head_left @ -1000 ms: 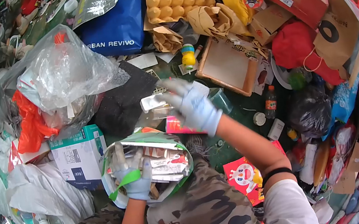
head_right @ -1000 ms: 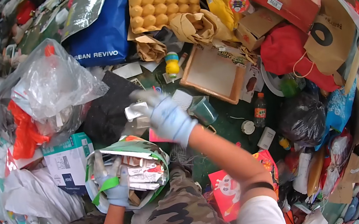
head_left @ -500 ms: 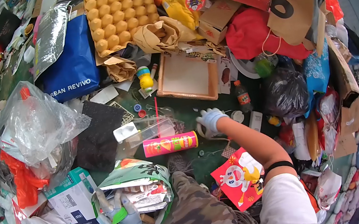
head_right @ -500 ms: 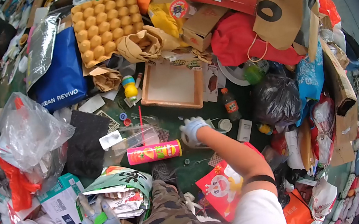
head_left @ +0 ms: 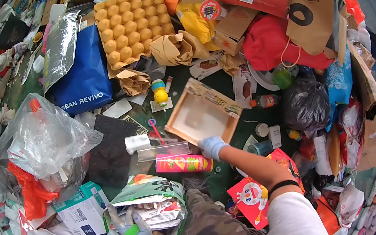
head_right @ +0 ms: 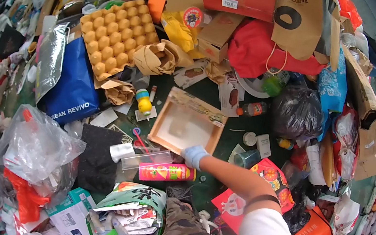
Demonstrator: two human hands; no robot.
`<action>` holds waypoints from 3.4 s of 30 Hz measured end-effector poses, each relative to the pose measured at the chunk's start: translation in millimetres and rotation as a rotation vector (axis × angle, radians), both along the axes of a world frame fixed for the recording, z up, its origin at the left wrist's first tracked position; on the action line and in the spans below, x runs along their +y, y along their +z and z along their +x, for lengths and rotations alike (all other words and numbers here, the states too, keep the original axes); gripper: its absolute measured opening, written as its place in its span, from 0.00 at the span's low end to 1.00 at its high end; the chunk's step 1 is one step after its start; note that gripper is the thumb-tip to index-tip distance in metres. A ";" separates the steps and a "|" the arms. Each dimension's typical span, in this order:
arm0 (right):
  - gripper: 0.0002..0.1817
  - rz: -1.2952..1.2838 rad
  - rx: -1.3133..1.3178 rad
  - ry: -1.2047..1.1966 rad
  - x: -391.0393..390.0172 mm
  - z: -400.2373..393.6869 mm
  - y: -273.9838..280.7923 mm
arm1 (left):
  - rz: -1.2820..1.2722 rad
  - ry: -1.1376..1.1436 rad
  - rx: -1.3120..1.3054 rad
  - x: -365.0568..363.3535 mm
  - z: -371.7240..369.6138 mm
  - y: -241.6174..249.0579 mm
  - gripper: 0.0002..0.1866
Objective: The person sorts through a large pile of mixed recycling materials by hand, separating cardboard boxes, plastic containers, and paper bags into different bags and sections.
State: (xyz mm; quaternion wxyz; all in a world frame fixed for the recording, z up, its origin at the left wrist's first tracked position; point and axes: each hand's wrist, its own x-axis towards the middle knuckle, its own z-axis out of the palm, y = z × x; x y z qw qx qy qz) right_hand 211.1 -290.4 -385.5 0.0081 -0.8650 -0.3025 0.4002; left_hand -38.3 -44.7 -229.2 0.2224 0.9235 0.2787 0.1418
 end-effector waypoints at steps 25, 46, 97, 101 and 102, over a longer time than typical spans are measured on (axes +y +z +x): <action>0.44 0.025 -0.630 -1.220 -101.6 159.7 11.1 | -0.071 -0.043 -0.119 5.7 -4.4 -13.4 0.13; 0.08 0.453 -0.648 -0.154 -56.1 170.3 39.0 | -0.034 -0.014 -0.079 4.3 -4.5 -7.2 0.18; 0.43 -0.393 -0.146 -0.101 -50.1 166.9 38.6 | -0.136 0.034 -0.177 3.1 -4.8 -11.6 0.15; 0.27 0.230 -0.114 -0.655 -63.8 184.6 63.6 | -0.148 0.055 -0.167 2.4 -7.9 -14.9 0.17; 0.28 0.457 -0.053 -0.877 -78.4 193.4 56.0 | -0.112 0.038 -0.142 3.4 -9.0 -12.6 0.18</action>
